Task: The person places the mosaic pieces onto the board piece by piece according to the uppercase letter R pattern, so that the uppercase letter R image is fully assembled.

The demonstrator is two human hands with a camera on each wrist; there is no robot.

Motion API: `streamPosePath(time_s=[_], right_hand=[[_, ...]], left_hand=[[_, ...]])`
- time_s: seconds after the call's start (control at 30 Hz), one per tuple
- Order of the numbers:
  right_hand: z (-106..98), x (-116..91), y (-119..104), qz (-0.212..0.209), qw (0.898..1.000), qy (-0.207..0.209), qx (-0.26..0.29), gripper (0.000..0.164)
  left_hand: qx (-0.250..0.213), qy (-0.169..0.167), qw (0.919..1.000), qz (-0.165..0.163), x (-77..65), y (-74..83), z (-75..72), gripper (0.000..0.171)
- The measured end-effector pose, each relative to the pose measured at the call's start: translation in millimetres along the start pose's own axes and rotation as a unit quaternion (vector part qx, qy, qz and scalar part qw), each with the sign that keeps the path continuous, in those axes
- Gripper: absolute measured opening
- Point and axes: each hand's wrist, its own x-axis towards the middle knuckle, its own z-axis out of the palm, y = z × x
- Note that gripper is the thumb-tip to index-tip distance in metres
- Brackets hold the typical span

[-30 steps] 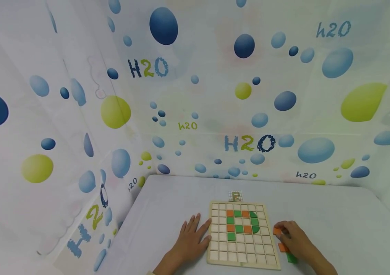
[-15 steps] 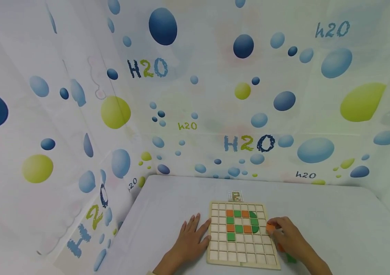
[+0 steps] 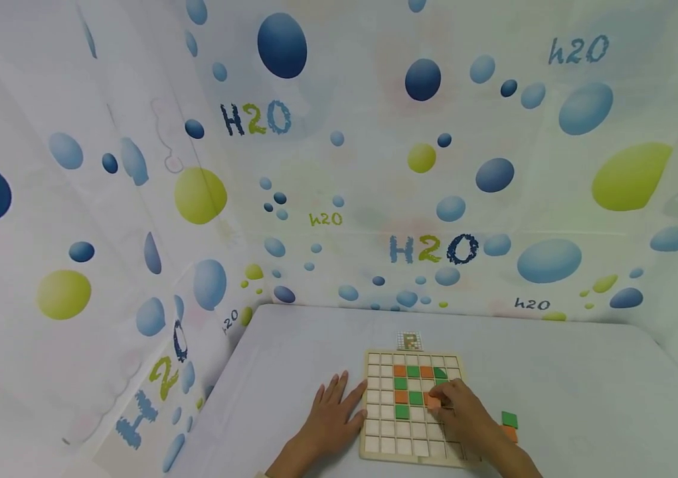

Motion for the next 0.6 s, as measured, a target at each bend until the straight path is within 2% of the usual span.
streamPosePath(time_s=[0.17, 0.27, 0.4, 0.6], right_hand=[[13.6, 3.8, -10.0, -0.029, 0.998, 0.012, -0.049, 0.018], [19.2, 3.9, -11.9, -0.046, 0.997, 0.001, -0.069, 0.017], [22.4, 3.6, -14.4, -0.067, 0.995, -0.004, -0.068, 0.016], [24.5, 1.1, -16.0, -0.066, 0.996, -0.009, -0.06, 0.015]], left_hand=[[-0.021, 0.003, 0.9998, 0.007, -1.3, 0.8, -0.8, 0.058], [-0.022, 0.002, 0.9997, 0.007, -1.0, 1.0, -0.9, 0.058], [-0.011, -0.005, 0.9999, -0.002, 0.0, 1.3, -1.8, 0.059], [-0.003, -0.01, 0.9999, -0.006, -1.3, 2.0, -3.3, 0.059]])
